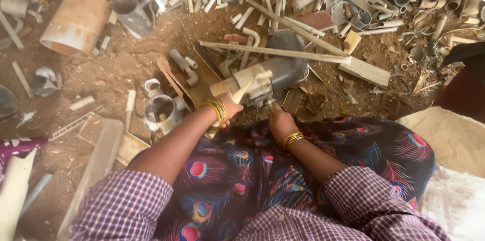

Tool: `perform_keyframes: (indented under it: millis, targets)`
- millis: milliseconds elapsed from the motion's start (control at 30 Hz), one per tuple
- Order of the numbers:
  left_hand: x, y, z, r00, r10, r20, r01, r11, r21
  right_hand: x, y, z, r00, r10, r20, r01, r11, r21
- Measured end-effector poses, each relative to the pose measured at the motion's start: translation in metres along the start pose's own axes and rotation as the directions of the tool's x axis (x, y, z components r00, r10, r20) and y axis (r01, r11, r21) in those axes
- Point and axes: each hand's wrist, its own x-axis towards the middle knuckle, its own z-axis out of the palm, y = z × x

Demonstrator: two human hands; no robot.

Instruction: The person uses a knife to cut and trim several pieces of PVC pipe and scrap material while sitting on the ground in a recycling center.

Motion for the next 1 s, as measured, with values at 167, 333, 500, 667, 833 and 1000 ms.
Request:
perform_keyframes:
  millis: [167,333,500,667,833,1000]
  targets:
    - [-0.003,-0.01,0.007,0.98,-0.121,0.159,0.159,0.955,-0.252,0.002,-0.016,-0.002,0.916,0.375,0.144,-0.382,0.924,0.023]
    - [-0.002,-0.01,0.01,0.976,-0.156,0.149,0.184,0.962,-0.202,0.011,-0.006,0.004,0.978,0.102,0.184,-0.067,0.98,-0.186]
    - [-0.012,-0.004,0.004,0.979,-0.146,0.142,0.165,0.978,-0.13,-0.004,-0.013,-0.006,0.963,0.215,0.163,-0.175,0.958,-0.228]
    - [-0.034,0.02,-0.013,0.993,-0.108,0.044,0.103,0.989,0.105,0.004,-0.037,-0.03,0.889,0.37,0.27,-0.358,0.929,-0.094]
    - [-0.047,0.023,-0.023,0.99,-0.135,0.042,0.129,0.984,0.124,-0.005,-0.021,0.002,0.95,0.207,0.235,-0.156,0.963,-0.218]
    - [-0.054,0.029,-0.024,0.992,-0.129,0.014,0.125,0.976,0.181,-0.008,0.008,0.036,0.97,0.206,0.126,-0.166,0.948,-0.273]
